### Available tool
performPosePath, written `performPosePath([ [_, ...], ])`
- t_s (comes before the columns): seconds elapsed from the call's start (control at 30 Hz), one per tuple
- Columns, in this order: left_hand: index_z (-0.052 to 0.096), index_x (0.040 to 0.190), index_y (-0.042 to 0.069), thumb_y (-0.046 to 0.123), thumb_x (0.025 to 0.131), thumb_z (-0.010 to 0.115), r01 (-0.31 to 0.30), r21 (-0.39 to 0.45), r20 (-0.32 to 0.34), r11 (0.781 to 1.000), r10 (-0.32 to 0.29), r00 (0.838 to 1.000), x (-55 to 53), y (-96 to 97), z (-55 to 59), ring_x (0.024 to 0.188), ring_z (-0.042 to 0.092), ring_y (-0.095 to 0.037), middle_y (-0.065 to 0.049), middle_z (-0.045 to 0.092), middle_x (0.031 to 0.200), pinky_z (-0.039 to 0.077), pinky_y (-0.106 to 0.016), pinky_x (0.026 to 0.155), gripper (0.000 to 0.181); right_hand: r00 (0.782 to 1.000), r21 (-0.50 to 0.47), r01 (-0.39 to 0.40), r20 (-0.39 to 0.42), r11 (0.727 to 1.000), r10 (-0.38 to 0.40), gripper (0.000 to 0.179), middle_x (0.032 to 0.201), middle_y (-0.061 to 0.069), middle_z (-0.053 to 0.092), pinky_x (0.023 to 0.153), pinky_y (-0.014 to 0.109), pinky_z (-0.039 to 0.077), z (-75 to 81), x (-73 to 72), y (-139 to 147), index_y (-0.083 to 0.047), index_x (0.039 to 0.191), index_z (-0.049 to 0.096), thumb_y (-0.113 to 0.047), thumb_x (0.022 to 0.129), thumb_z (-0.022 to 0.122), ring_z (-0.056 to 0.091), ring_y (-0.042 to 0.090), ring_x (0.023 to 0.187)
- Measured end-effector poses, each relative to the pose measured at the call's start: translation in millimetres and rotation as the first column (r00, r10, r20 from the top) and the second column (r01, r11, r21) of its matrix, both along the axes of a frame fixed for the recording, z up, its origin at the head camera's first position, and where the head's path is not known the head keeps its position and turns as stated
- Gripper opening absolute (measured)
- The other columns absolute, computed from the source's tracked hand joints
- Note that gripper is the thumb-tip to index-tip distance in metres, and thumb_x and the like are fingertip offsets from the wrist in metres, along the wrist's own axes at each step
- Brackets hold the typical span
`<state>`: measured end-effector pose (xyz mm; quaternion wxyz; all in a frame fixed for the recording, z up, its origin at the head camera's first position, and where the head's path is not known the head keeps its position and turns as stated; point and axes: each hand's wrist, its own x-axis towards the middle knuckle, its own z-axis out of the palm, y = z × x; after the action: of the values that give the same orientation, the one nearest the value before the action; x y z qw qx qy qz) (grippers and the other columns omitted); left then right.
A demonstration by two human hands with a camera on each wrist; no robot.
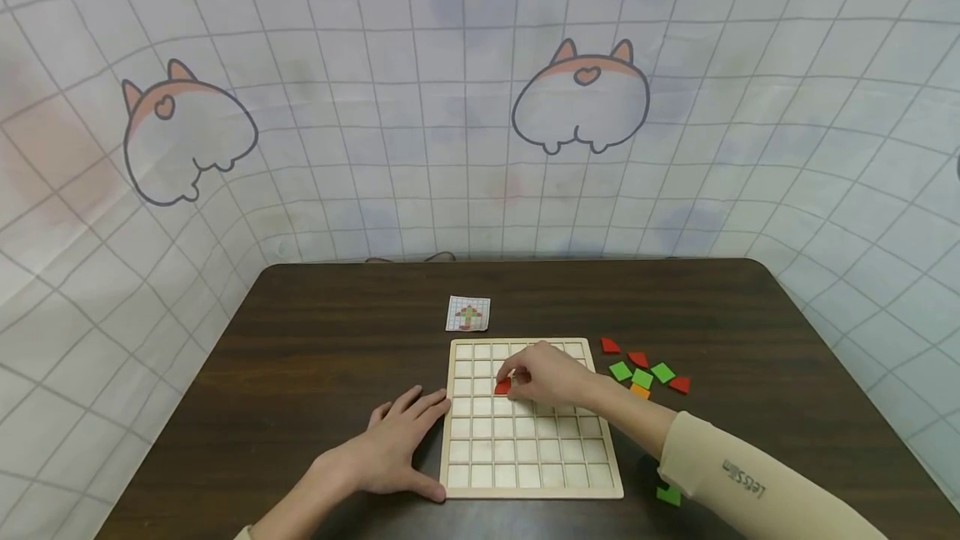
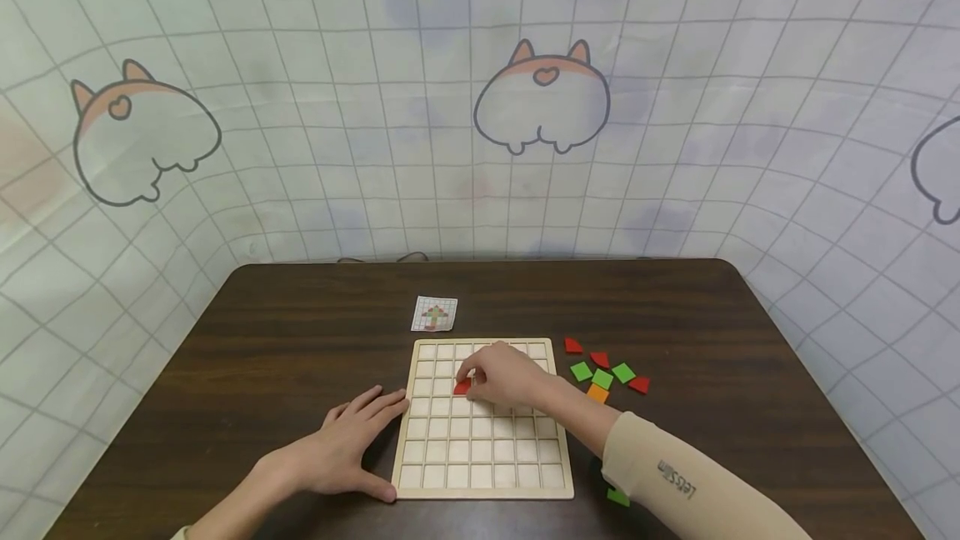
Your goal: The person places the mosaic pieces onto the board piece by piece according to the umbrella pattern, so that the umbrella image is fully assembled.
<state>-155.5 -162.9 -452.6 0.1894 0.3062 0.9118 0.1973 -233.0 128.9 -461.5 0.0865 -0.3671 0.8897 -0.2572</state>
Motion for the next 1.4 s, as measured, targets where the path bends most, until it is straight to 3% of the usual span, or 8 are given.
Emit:
performPosePath([
  [0.2,0.034,0.160,0.007,0.065,0.078,0.081,0.005,0.014,-0.002,1.000,-0.005,1.000,1.2,-1.4,-1.4,0.151,0.015,-0.048,-0.012,0.027,0.166,0.022,-0.077,0.103,0.111,1.000,-0.031,0.001,0.013,1.000,-0.001,0.018,0.065,-0.008,0.053,0.061,0.025,0.039,3.7,2.0,4.2,-0.010,0.111,0.078,-0.010,0.093,0.076,0.043,0.003,0.059],
  [0.37,0.033,0.161,0.009,0.066,0.077,0.081,-0.007,0.008,0.017,1.000,0.007,1.000,1.1,-1.1,-2.6,0.151,0.014,-0.047,-0.010,0.026,0.166,0.020,-0.077,0.103,0.112,0.999,-0.076,0.015,0.053,0.997,-0.011,0.014,0.067,-0.009,0.055,0.062,0.027,0.043,10.9,3.6,15.2,-0.009,0.105,0.078,-0.007,0.092,0.077,0.046,0.005,0.061],
  [0.87,0.033,0.161,0.010,0.066,0.077,0.080,-0.006,0.012,0.016,1.000,0.006,1.000,-1.7,-1.1,-5.3,0.152,0.013,-0.046,-0.009,0.025,0.167,0.020,-0.077,0.104,0.111,0.995,-0.081,0.004,0.100,0.997,0.004,0.008,0.068,-0.009,0.054,0.060,0.027,0.042,21.3,3.8,74.6,-0.008,0.102,0.076,-0.009,0.094,0.073,0.045,0.007,0.059],
  [1.2,0.033,0.161,0.010,0.066,0.077,0.081,-0.001,-0.015,0.013,1.000,0.001,1.000,-2.5,1.3,-2.6,0.152,0.014,-0.045,-0.009,0.025,0.167,0.021,-0.076,0.105,0.111,0.985,-0.071,0.110,0.145,0.991,-0.099,0.009,0.068,-0.008,0.052,0.061,0.027,0.042,20.7,5.5,121.2,-0.008,0.103,0.073,-0.010,0.094,0.075,0.042,0.004,0.055],
  [1.4,0.033,0.161,0.009,0.066,0.077,0.081,-0.006,-0.022,0.022,1.000,0.007,1.000,0.9,0.8,-2.1,0.152,0.014,-0.046,-0.010,0.026,0.166,0.022,-0.076,0.104,0.112,0.976,-0.069,0.181,0.139,0.981,-0.170,0.012,0.076,-0.005,0.053,0.062,0.028,0.041,17.1,5.9,141.2,-0.007,0.103,0.071,-0.012,0.093,0.077,0.046,0.008,0.062],
])
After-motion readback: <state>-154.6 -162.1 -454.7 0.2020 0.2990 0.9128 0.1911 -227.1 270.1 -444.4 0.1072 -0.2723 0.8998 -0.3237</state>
